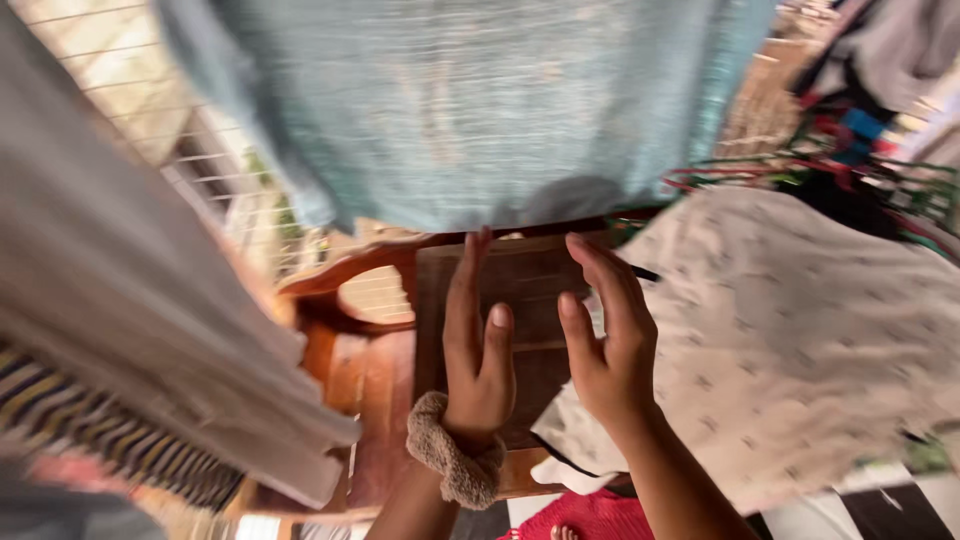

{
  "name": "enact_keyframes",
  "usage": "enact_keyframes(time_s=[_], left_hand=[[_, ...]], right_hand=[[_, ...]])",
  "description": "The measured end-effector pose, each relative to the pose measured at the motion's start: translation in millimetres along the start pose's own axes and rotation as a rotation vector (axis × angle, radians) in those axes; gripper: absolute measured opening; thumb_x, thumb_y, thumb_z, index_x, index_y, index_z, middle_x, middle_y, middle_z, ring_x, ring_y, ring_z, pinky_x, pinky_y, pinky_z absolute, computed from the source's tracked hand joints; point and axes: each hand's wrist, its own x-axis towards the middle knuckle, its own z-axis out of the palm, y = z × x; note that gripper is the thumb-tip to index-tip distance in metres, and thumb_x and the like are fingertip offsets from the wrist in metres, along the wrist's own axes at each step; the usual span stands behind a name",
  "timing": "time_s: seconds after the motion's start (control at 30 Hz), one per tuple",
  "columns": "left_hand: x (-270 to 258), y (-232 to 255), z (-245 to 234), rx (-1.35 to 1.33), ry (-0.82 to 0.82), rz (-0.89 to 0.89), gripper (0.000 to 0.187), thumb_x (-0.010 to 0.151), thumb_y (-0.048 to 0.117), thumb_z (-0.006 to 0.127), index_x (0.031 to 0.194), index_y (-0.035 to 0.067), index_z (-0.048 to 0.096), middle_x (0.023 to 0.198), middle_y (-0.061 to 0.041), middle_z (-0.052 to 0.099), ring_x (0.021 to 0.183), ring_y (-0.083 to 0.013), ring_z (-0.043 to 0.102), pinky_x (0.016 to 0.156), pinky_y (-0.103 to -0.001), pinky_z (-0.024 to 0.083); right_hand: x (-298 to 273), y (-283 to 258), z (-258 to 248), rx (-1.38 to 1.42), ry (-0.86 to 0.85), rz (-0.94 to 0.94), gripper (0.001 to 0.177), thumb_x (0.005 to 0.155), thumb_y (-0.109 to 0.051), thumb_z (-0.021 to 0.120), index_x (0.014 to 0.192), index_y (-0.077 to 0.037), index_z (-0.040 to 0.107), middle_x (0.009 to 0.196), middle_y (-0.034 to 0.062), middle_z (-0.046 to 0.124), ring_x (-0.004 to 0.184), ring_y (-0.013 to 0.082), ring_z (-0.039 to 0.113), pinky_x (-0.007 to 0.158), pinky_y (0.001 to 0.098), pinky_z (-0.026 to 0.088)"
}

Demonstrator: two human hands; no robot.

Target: The person hangs various pieces of clothing, including shirts and pants, onto a clothes rack using hangers. They pick up each item, place it on a hanger, and then hang it on the rack.

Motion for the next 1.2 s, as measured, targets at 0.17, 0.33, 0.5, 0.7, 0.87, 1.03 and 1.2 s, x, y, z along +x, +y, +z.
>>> enact_keyframes(time_s=[0.17,0.33,0.5,0.7,0.87,1.03,1.2], left_hand=[[-17,-16,73,-0.233,-0.148,-0.131,0.062,0.11,0.024,0.046,0.164,0.0,0.028,0.17,-0.021,0.035,0.16,-0.0312,0.032,0.13,-0.043,0.024],[-23,-24,135,-0.31,-0.239,-0.161,0.062,0.111,0.028,0.047,0.163,0.001,0.029,0.171,-0.02,0.034,0.161,-0.0307,0.03,0.13,-0.043,0.023],[-26,-31,197,-0.369,-0.281,-0.222,0.063,0.109,0.028,0.047,0.163,0.0,0.027,0.17,-0.02,0.033,0.16,-0.0305,0.027,0.129,-0.043,0.021],[-22,-46,279,-0.364,-0.284,-0.228,0.062,0.109,0.025,0.047,0.162,-0.001,0.028,0.17,-0.02,0.033,0.16,-0.0309,0.027,0.128,-0.042,0.02],[-18,-66,342,-0.294,-0.273,-0.242,0.062,0.108,0.026,0.048,0.161,-0.001,0.029,0.169,-0.02,0.033,0.159,-0.0315,0.028,0.128,-0.043,0.021],[-20,-86,380,-0.133,-0.268,-0.266,0.062,0.108,0.031,0.049,0.159,0.001,0.032,0.166,-0.019,0.036,0.156,-0.0328,0.032,0.125,-0.043,0.025],[-20,-100,397,-0.046,-0.275,-0.268,0.062,0.107,0.032,0.049,0.159,0.002,0.034,0.166,-0.019,0.038,0.155,-0.0342,0.035,0.124,-0.044,0.028]], right_hand=[[-35,34,-66,-0.111,0.084,0.155,0.042,0.109,-0.022,0.053,0.145,0.0,0.052,0.146,0.0165,0.06,0.136,0.0279,0.059,0.114,0.0397,0.047],[-49,65,-122,-0.056,0.178,0.293,0.044,0.109,-0.025,0.051,0.146,0.0,0.051,0.146,0.0168,0.059,0.138,0.0279,0.058,0.115,0.0398,0.045],[-54,100,-173,-0.095,0.207,0.34,0.045,0.108,-0.025,0.051,0.145,0.0,0.05,0.146,0.0173,0.058,0.138,0.0282,0.057,0.114,0.0401,0.045],[-44,155,-239,-0.208,0.205,0.347,0.044,0.107,-0.024,0.052,0.144,-0.001,0.051,0.144,0.0169,0.06,0.135,0.0281,0.059,0.111,0.0394,0.048],[-34,208,-285,-0.305,0.196,0.365,0.042,0.106,-0.025,0.055,0.142,-0.003,0.054,0.141,0.0155,0.061,0.133,0.0277,0.061,0.111,0.0391,0.048],[-30,252,-311,-0.427,0.137,0.37,0.043,0.104,-0.029,0.057,0.139,-0.003,0.057,0.138,0.0143,0.064,0.129,0.0291,0.062,0.106,0.0403,0.048],[-32,286,-319,-0.512,0.082,0.393,0.045,0.103,-0.031,0.059,0.138,-0.004,0.058,0.137,0.0146,0.064,0.128,0.0317,0.061,0.103,0.0417,0.049]])
